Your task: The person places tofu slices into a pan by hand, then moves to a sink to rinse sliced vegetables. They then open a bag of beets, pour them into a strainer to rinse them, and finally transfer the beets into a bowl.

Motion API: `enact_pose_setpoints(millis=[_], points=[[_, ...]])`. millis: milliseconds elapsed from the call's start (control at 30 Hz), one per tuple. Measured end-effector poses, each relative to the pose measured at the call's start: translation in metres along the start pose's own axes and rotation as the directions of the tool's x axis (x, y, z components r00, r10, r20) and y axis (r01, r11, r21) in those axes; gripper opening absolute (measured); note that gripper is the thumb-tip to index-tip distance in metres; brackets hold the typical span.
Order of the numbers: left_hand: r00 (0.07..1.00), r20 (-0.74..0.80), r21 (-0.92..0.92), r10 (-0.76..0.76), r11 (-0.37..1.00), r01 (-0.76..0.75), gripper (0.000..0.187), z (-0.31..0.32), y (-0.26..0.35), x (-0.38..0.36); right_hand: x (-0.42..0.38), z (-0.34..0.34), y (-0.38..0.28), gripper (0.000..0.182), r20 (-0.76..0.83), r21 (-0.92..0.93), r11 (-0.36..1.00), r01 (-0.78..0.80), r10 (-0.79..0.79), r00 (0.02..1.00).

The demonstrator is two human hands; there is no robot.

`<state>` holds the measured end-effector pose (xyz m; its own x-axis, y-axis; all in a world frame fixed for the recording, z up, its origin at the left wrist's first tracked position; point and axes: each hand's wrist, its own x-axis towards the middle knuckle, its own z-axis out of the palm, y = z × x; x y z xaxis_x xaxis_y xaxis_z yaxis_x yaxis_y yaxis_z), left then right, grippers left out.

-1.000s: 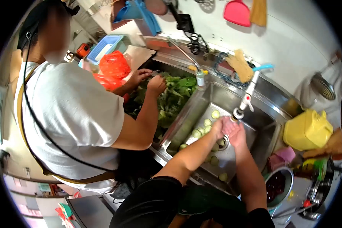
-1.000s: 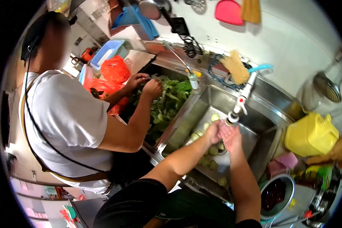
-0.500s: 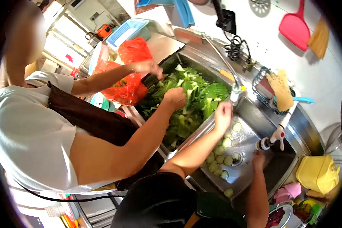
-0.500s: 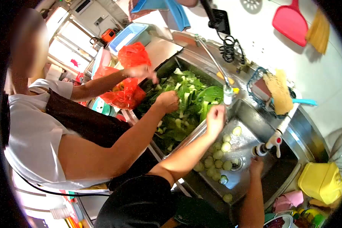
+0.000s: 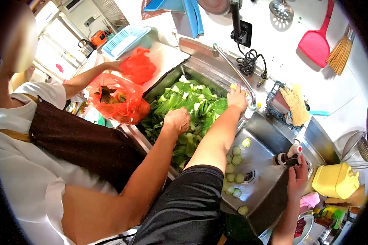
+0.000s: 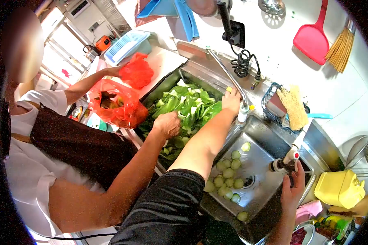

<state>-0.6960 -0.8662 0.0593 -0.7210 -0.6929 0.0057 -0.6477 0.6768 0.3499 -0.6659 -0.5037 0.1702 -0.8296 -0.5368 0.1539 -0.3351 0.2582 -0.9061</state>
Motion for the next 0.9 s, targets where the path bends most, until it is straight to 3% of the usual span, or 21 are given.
enact_pose_setpoints(millis=[67, 133, 200, 267, 300, 333, 400, 467, 533, 600, 667, 700, 767, 800, 867, 900], points=[[0.991, 0.052, 0.035, 0.124, 0.991, -0.126, 0.042, -0.008, 0.003, 0.0, 0.0, 0.003, -0.01, 0.052, -0.011, 0.04, 0.999, -0.036, 0.036, 0.999], [0.988, 0.069, 0.067, 0.138, 0.988, -0.143, 0.038, 0.003, 0.002, 0.008, -0.002, 0.011, -0.014, 0.056, 0.001, 0.173, 0.983, -0.064, 0.064, 0.998], [0.977, 0.164, 0.152, 0.134, 0.976, -0.159, 0.032, 0.004, 0.005, 0.017, -0.011, 0.03, -0.003, 0.067, 0.047, 0.122, 0.992, -0.029, 0.023, 0.999], [0.975, 0.08, 0.17, 0.206, 0.961, -0.217, 0.029, 0.004, 0.002, 0.005, -0.014, 0.035, -0.016, 0.07, 0.098, 0.157, 0.987, -0.036, 0.02, 0.995], [0.969, 0.114, 0.156, 0.22, 0.959, -0.236, 0.028, 0.002, 0.001, 0.001, -0.013, 0.026, -0.018, 0.071, 0.144, 0.208, 0.974, -0.085, 0.056, 0.988], [0.972, 0.097, 0.104, 0.214, 0.969, -0.224, 0.029, 0.016, -0.006, 0.006, -0.012, 0.016, -0.019, 0.072, 0.194, 0.261, 0.957, -0.126, 0.076, 0.978], [0.991, 0.127, -0.093, 0.051, 0.995, -0.039, 0.03, -0.007, -0.003, -0.017, -0.023, 0.009, -0.005, 0.068, 0.154, 0.279, 0.958, -0.064, 0.021, 0.988], [0.976, 0.15, -0.034, 0.157, 0.988, -0.153, 0.03, 0.012, -0.019, -0.015, -0.045, 0.003, 0.013, 0.062, 0.12, 0.319, 0.912, -0.256, 0.229, 0.966], [0.987, 0.049, -0.259, 0.154, 0.956, -0.137, 0.028, 0.037, -0.028, -0.008, -0.069, 0.01, 0.041, 0.058, 0.05, 0.247, 0.936, -0.252, 0.247, 0.968], [1.0, 0.021, -0.526, 0.022, 0.85, -0.008, 0.022, 0.003, -0.008, -0.034, -0.092, 0.016, 0.034, 0.057, 0.085, 0.291, 0.907, -0.305, 0.293, 0.952], [0.979, -0.205, -0.438, -0.019, 0.896, -0.074, 0.017, 0.035, -0.037, -0.025, -0.114, 0.018, 0.032, 0.055, 0.097, 0.247, 0.921, -0.3, 0.284, 0.954], [0.914, -0.4, -0.376, -0.067, 0.922, -0.097, 0.015, 0.047, -0.051, -0.028, -0.124, 0.017, 0.031, 0.055, 0.113, 0.25, 0.914, -0.319, 0.3, 0.947], [0.915, -0.353, -0.343, -0.193, 0.937, 0.065, 0.031, 0.056, -0.085, -0.03, -0.145, 0.009, 0.03, 0.051, 0.121, 0.23, 0.88, -0.416, 0.398, 0.909], [0.918, -0.35, -0.182, -0.186, 0.975, 0.128, 0.034, 0.055, -0.097, -0.031, -0.152, 0.003, 0.03, 0.051, 0.118, 0.232, 0.878, -0.419, 0.402, 0.908], [0.985, -0.046, -0.097, -0.167, 0.982, 0.162, 0.039, 0.03, -0.098, -0.042, -0.171, -0.005, 0.033, 0.046, 0.115, 0.121, 0.892, -0.435, 0.423, 0.899], [0.985, 0.012, -0.284, -0.171, 0.944, 0.167, 0.041, 0.044, -0.107, -0.034, -0.18, -0.005, 0.035, 0.041, 0.072, 0.144, 0.885, -0.442, 0.436, 0.897]])
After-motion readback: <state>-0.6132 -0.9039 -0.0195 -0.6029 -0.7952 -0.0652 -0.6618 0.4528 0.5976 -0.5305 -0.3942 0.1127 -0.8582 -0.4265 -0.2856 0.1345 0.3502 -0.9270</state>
